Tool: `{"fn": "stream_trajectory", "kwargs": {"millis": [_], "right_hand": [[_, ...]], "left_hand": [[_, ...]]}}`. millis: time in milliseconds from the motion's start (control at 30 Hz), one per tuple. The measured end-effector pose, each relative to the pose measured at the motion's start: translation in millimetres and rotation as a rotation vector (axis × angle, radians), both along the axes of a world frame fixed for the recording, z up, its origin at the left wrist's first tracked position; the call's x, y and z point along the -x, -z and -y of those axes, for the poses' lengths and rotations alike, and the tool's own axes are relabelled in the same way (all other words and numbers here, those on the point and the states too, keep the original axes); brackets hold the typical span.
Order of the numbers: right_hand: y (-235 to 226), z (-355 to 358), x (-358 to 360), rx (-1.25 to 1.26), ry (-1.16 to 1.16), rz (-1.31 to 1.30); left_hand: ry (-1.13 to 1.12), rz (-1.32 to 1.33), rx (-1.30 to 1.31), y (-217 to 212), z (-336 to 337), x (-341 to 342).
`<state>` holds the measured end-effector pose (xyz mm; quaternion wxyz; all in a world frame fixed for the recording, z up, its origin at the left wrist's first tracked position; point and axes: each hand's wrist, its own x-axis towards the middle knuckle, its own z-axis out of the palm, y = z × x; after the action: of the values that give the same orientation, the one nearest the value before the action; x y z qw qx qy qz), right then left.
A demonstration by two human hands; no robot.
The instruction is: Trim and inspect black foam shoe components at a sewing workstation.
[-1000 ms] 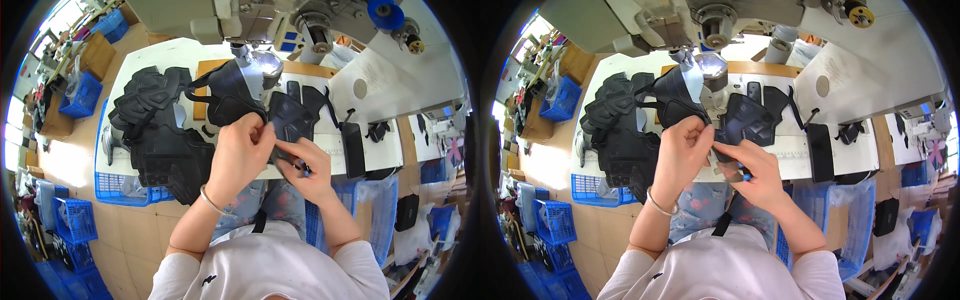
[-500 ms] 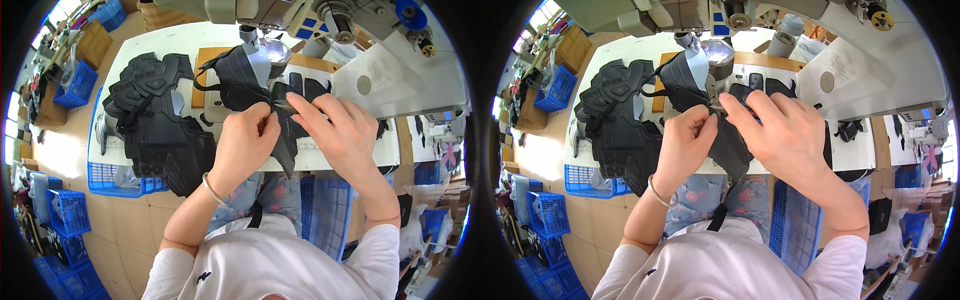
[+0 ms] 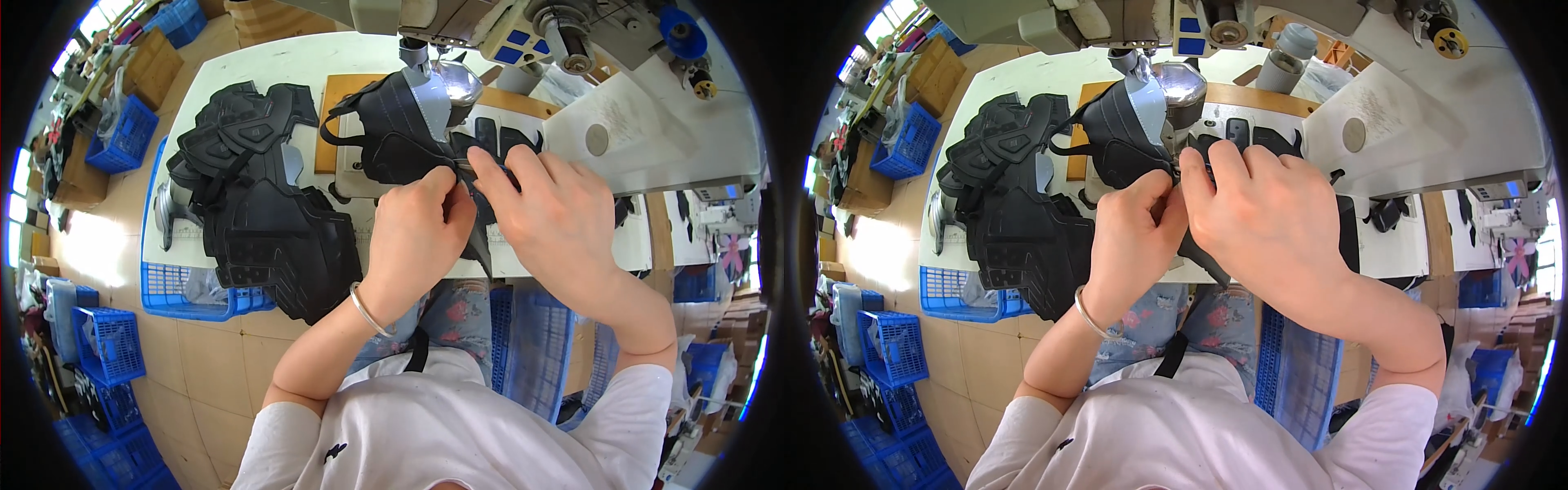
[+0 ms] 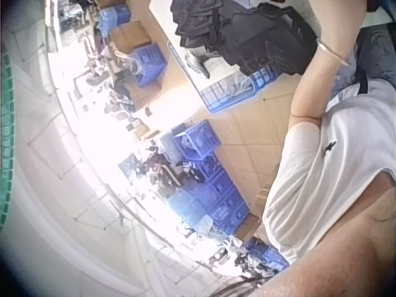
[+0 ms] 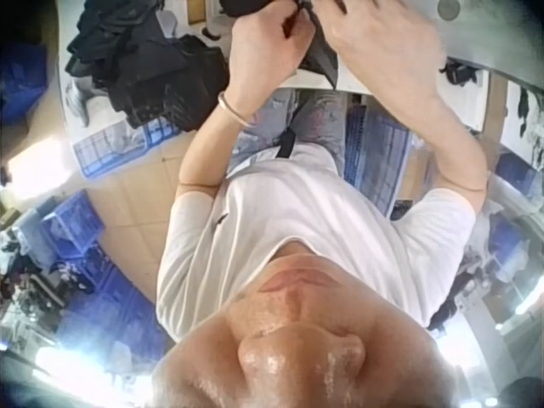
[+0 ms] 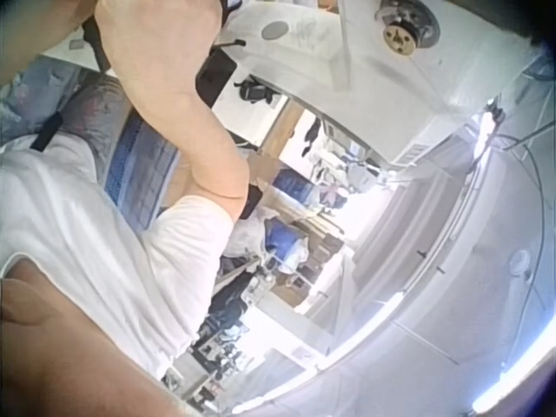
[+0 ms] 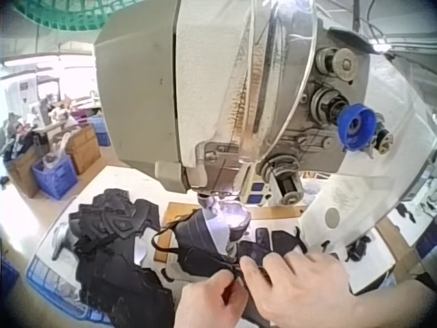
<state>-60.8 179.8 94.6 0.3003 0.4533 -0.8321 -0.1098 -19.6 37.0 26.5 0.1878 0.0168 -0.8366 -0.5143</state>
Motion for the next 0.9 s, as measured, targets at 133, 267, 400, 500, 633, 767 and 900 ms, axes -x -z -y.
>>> {"fn": "stream_trajectory", "kwargs": {"millis": [133, 267, 400, 500, 633, 767, 900], "right_hand": [[0, 5, -3, -0.061, 0.053, -0.029], [4, 0, 9, 0.009, -0.069, -0.035], [-2, -3, 9, 0.095, -0.130, 0.013], [-7, -11, 4, 0.071, -0.148, 0.090], [-14, -12, 1, 0.113, -0.169, 0.075], [-10, 4, 4, 0.098, -0.148, 0.002], [-8, 7, 3, 0.064, -0.095, 0.028]], "left_hand": [[-0.024, -0.072, 0.014, 4, -2, 0], [-0.034, -0.083, 0.001, 5, 3, -4], [0.069, -0.067, -0.203, 6, 14, -14], [0.095, -0.043, -0.279, 14, 23, -18], [0.114, -0.051, -0.381, 17, 22, -18], [0.076, -0.077, -0.356, 18, 17, -18], [0.035, -0.076, -0.309, 13, 13, -17]]}}
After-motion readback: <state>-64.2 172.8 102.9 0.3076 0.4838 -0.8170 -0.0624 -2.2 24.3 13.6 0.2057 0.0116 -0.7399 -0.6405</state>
